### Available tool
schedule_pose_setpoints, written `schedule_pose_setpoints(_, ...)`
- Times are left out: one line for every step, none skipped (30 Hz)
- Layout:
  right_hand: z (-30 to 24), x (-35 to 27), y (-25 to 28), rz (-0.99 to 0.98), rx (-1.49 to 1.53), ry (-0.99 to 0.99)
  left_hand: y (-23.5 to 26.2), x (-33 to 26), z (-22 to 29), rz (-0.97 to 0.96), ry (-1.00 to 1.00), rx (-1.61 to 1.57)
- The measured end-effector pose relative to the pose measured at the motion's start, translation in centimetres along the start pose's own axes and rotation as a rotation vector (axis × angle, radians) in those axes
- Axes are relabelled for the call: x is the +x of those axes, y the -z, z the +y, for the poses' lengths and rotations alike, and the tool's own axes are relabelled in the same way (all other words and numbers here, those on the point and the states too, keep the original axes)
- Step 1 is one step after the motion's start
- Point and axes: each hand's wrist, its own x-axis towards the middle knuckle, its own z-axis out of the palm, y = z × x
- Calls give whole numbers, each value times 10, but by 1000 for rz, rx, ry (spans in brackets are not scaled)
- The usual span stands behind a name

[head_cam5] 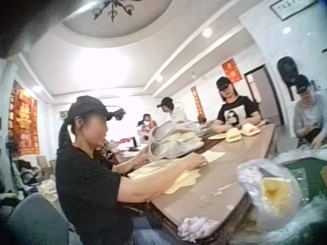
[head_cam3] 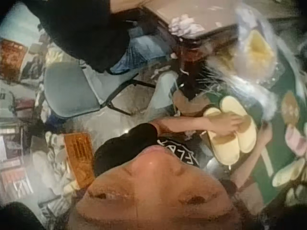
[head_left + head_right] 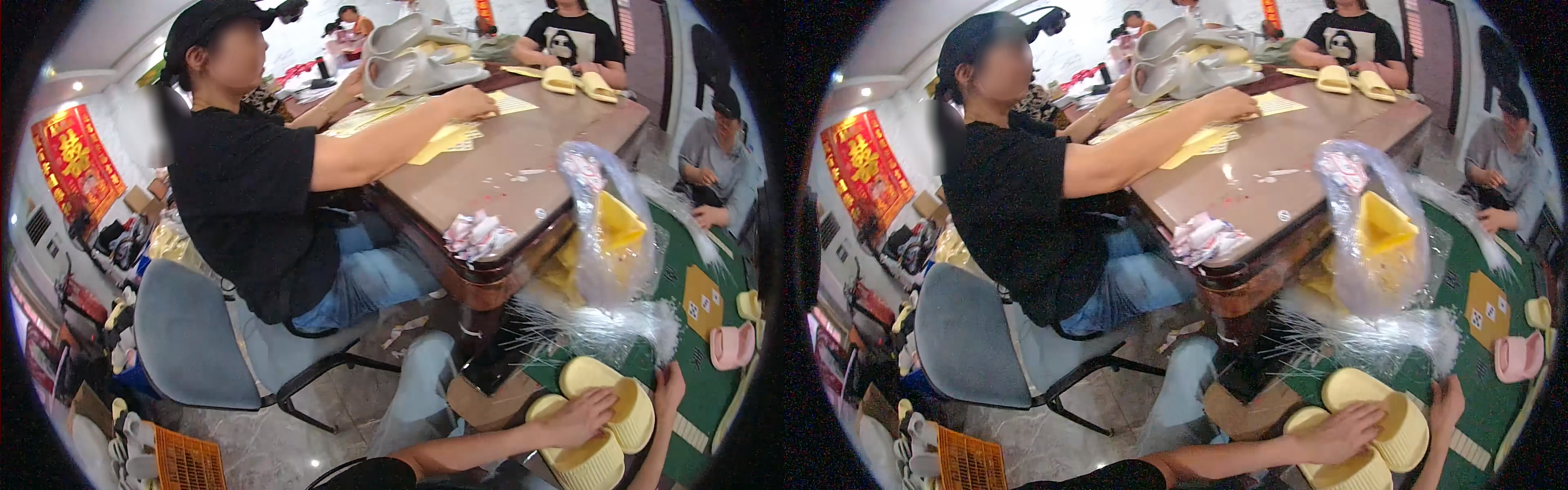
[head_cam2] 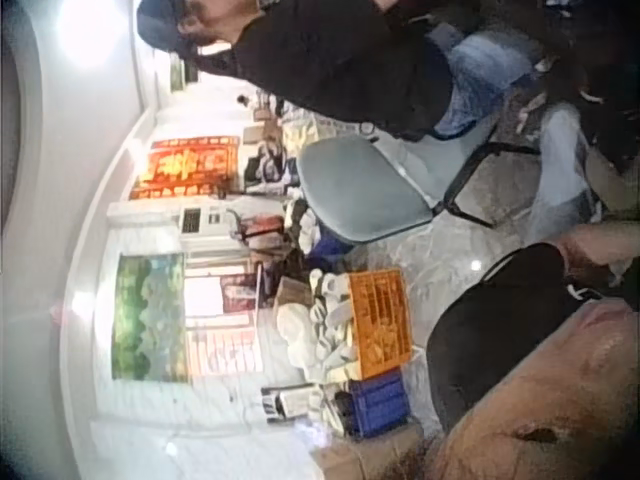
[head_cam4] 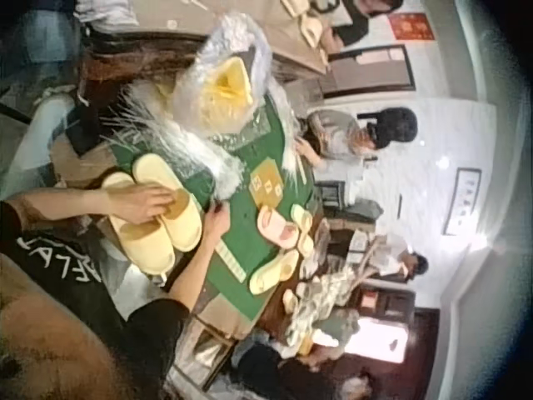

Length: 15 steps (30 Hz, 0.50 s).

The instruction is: The person secures slippers together in pairs by threading plastic fasteners through them by hand.

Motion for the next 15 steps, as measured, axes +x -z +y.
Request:
schedule_pose_setpoints(4,0,-5,26,11,15,1,0,-1,-10,0,12)
schedule_pose_setpoints(8,1,-9,14,48,12,3,0,-2,-23,-3,22)
schedule_pose_setpoints(7,3,-11,0,89,10,6,-2,-1,-34,27,-13)
schedule_pose_setpoints(6,5,-13,-18,74,-5,7,-3,1,-27,47,-17)
schedule_pose_setpoints(6,7,-14,-17,109,-16,8,-3,2,-21,66,-22)
schedule_pose_setpoints(8,6,-13,-10,136,-32,7,-2,-1,-31,22,-31)
schedule_pose_setpoints(7,7,-12,-19,137,-61,0,-2,-3,-27,30,-16)
schedule_pose_setpoints(15,8,-14,-30,138,-62,-6,-4,-5,-22,38,-1)
schedule_pose_setpoints(18,10,-13,-39,137,-66,-5,-2,-5,-41,48,-54)
schedule_pose_setpoints(17,9,-14,-24,188,-34,-5,-2,-5,-38,59,-52)
schedule_pose_setpoints(18,10,-16,-33,192,-29,-5,-3,-4,2,47,-67)
schedule_pose_setpoints(22,9,-16,-26,175,-9,-5,-3,-3,42,29,-82)
schedule_pose_setpoints(27,7,-18,-19,157,11,-3,-1,-1,21,46,-100)
schedule_pose_setpoints(40,8,-24,8,150,7,-1,-1,-2,24,50,-99)
schedule_pose_setpoints(39,8,-25,2,153,11,0,-1,-1,25,39,-64)
